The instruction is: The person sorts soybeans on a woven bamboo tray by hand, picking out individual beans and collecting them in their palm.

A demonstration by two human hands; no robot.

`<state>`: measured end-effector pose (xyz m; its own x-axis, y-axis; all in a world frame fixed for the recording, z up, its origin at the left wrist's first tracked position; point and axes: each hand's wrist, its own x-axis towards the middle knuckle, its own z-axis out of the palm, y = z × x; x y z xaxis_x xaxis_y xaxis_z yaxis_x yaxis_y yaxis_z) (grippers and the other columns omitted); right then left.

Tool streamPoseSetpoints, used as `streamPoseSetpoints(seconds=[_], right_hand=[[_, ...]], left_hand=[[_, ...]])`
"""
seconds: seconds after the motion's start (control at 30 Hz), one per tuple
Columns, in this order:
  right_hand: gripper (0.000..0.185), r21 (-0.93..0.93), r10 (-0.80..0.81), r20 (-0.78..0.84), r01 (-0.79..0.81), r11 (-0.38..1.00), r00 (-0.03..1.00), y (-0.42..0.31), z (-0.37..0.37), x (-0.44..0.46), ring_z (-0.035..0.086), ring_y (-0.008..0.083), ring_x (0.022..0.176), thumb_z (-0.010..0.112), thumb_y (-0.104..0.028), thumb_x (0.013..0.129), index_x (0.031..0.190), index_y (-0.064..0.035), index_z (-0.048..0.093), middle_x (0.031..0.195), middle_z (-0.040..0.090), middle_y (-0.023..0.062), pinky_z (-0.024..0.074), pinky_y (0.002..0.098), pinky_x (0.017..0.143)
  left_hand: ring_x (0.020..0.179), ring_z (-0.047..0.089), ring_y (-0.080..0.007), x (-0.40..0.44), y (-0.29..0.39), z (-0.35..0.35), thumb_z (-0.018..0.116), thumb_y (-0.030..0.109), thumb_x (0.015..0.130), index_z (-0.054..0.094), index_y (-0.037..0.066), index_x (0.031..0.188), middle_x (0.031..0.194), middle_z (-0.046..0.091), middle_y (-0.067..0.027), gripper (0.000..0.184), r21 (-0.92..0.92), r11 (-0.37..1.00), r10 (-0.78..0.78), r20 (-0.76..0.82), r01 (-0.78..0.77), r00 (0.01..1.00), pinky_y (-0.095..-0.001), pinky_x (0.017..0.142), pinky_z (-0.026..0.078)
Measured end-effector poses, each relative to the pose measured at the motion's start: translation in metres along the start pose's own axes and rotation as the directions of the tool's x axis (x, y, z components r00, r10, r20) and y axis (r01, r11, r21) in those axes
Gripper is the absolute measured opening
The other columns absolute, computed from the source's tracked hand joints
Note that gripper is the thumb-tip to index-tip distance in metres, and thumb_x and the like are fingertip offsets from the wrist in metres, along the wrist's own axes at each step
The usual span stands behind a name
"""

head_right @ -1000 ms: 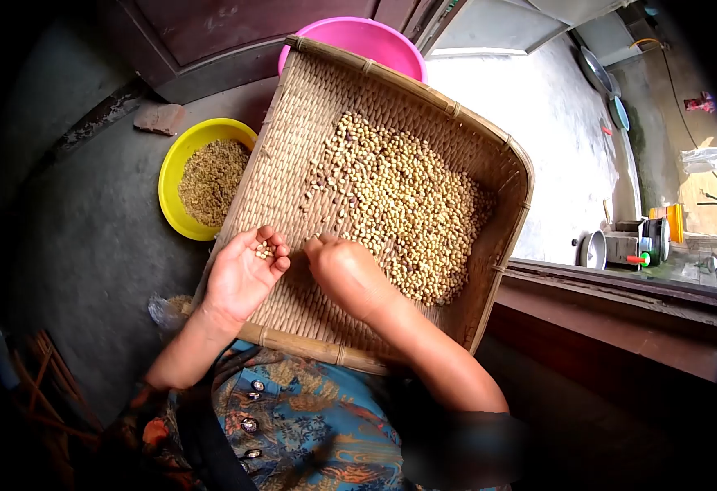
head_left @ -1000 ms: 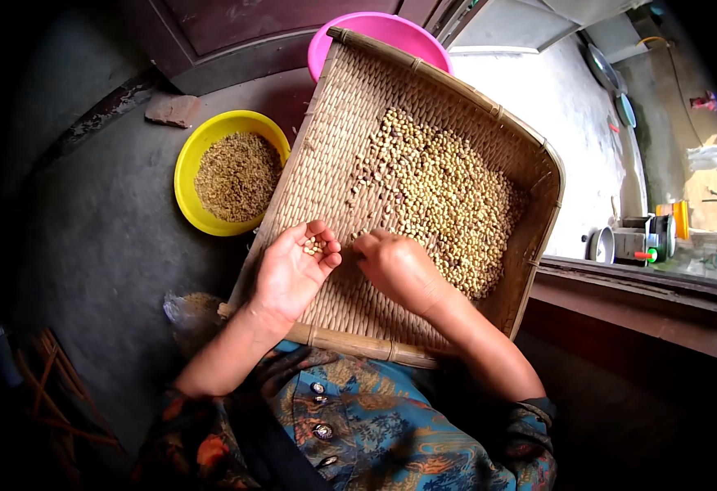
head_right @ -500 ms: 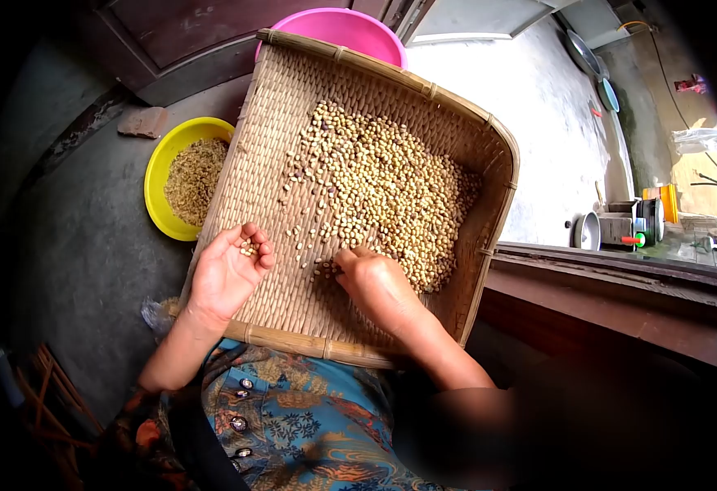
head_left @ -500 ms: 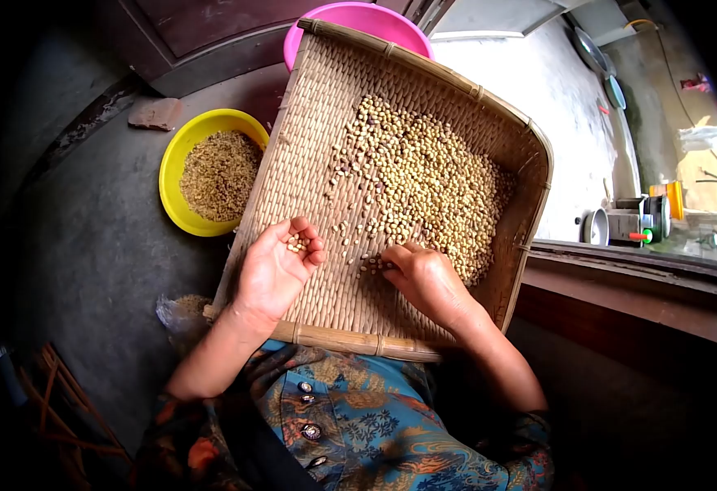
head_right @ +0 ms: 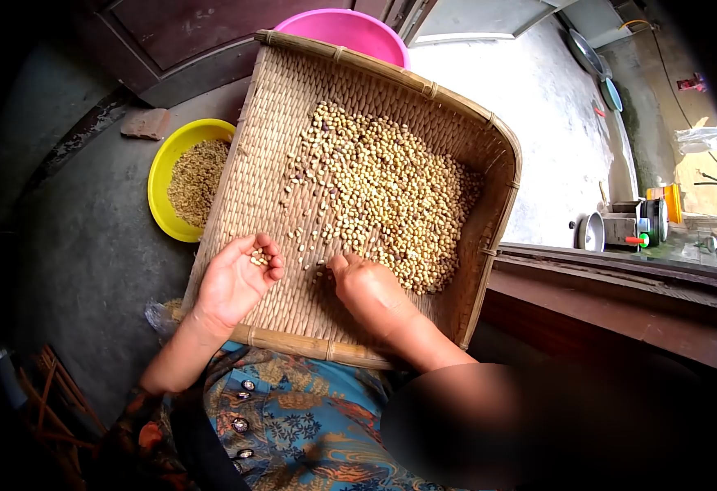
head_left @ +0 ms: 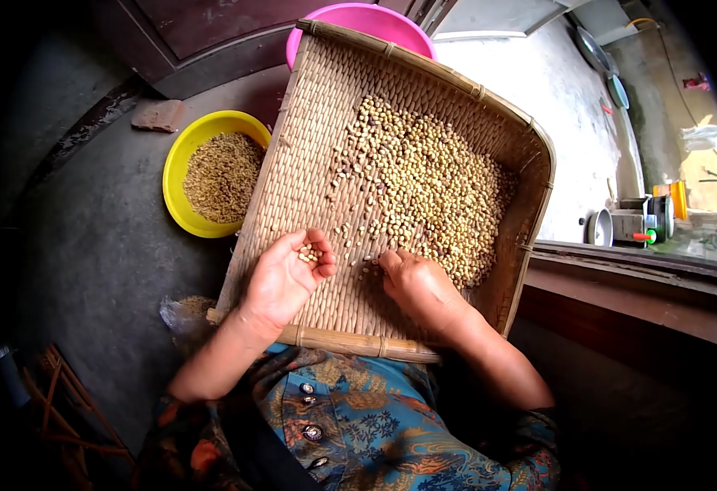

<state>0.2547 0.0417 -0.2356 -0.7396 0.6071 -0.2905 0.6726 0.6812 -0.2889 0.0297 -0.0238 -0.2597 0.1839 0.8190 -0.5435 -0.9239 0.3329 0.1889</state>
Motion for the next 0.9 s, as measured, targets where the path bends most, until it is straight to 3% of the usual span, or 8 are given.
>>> streamPoseSetpoints(seconds=[0.17,0.3,0.4,0.43,0.57,0.67,0.77,0.9], right_hand=[[0.025,0.485,0.21,0.071,-0.218,0.847,0.975,-0.007,-0.047,0.001,0.066,0.0191,0.072,0.071,-0.01,0.082,0.103,0.0003,0.061,0.084,0.066,0.0159,0.0535,0.0296,0.069],[0.02,0.771,0.115,-0.038,-0.045,0.636,0.993,-0.028,-0.074,0.002,0.067,0.0144,0.078,0.068,-0.01,0.089,0.105,0.0011,0.063,0.083,0.067,0.0149,0.0533,0.0276,0.069],[0.018,0.596,0.208,-0.081,-0.12,0.794,0.975,-0.014,-0.07,0.007,0.067,0.0163,0.077,0.068,-0.008,0.087,0.102,0.0009,0.064,0.085,0.067,0.0148,0.0531,0.0276,0.069],[0.014,0.498,0.184,-0.108,-0.107,0.86,0.977,-0.006,-0.059,0.008,0.067,0.0223,0.075,0.068,-0.007,0.085,0.097,0.0003,0.065,0.086,0.067,0.0153,0.0538,0.0315,0.07],[0.011,0.308,0.136,-0.037,-0.118,0.944,0.99,-0.004,-0.028,0.011,0.066,0.032,0.074,0.065,-0.01,0.085,0.09,0.0002,0.064,0.084,0.066,0.0165,0.0536,0.0407,0.07],[0.009,0.124,0.079,-0.067,-0.07,0.99,0.995,-0.005,-0.006,0.018,0.065,0.0332,0.071,0.062,-0.008,0.084,0.087,0.0004,0.06,0.081,0.064,0.0171,0.0546,0.0406,0.065],[0.007,0.071,0.042,-0.073,-0.037,0.997,0.996,-0.007,-0.008,0.02,0.065,0.0332,0.07,0.061,-0.005,0.082,0.086,0.0003,0.058,0.08,0.063,0.0176,0.0549,0.0404,0.063],[0.007,0.29,0.119,-0.068,-0.094,0.952,0.991,0.002,-0.014,0.017,0.065,0.0323,0.071,0.06,-0.004,0.079,0.085,-0.0002,0.061,0.082,0.065,0.0178,0.0543,0.0397,0.066]], left_hand=[[0.094,0.059,-0.025,-0.001,-0.002,0.006,0.048,0.019,0.097,0.056,0.0,0.105,0.101,0.061,-0.0118,0.022,0.097,0.995,-0.041,0.038,0.037,0.998,-0.0376,0.086,0.051],[0.101,0.059,-0.0275,-0.002,-0.004,0.017,0.043,0.022,0.099,0.056,0.0,0.106,0.107,0.062,-0.0137,0.026,0.128,0.987,-0.104,0.051,0.096,0.993,-0.0395,0.094,0.048],[0.1,0.059,-0.027,-0.003,-0.004,0.014,0.044,0.022,0.099,0.056,0.001,0.104,0.105,0.061,-0.0133,0.025,0.035,0.99,-0.136,0.016,0.135,0.991,-0.0388,0.091,0.049],[0.098,0.058,-0.0266,-0.002,-0.003,0.01,0.044,0.022,0.099,0.056,0.001,0.103,0.104,0.061,-0.013,0.025,0.019,0.99,-0.14,0.036,0.139,0.99,-0.0385,0.089,0.05],[0.093,0.057,-0.025,0.001,-0.005,0.0,0.046,0.022,0.098,0.056,0.002,0.1,0.1,0.06,-0.0123,0.022,0.003,0.994,-0.11,0.048,0.11,0.993,-0.0374,0.083,0.05],[0.091,0.057,-0.0246,0.001,-0.003,0.001,0.047,0.022,0.098,0.056,0.002,0.099,0.098,0.059,-0.0122,0.022,0.008,0.995,-0.096,0.02,0.096,0.995,-0.037,0.082,0.051],[0.09,0.057,-0.0245,0.001,-0.001,0.001,0.048,0.021,0.098,0.056,0.002,0.099,0.098,0.059,-0.0123,0.021,0.001,0.996,-0.087,0.007,0.087,0.996,-0.0368,0.081,0.051],[0.09,0.057,-0.0243,0.0,-0.002,0.001,0.048,0.021,0.098,0.056,0.002,0.1,0.098,0.059,-0.0122,0.021,0.001,0.997,-0.075,0.035,0.075,0.997,-0.0365,0.081,0.051]])
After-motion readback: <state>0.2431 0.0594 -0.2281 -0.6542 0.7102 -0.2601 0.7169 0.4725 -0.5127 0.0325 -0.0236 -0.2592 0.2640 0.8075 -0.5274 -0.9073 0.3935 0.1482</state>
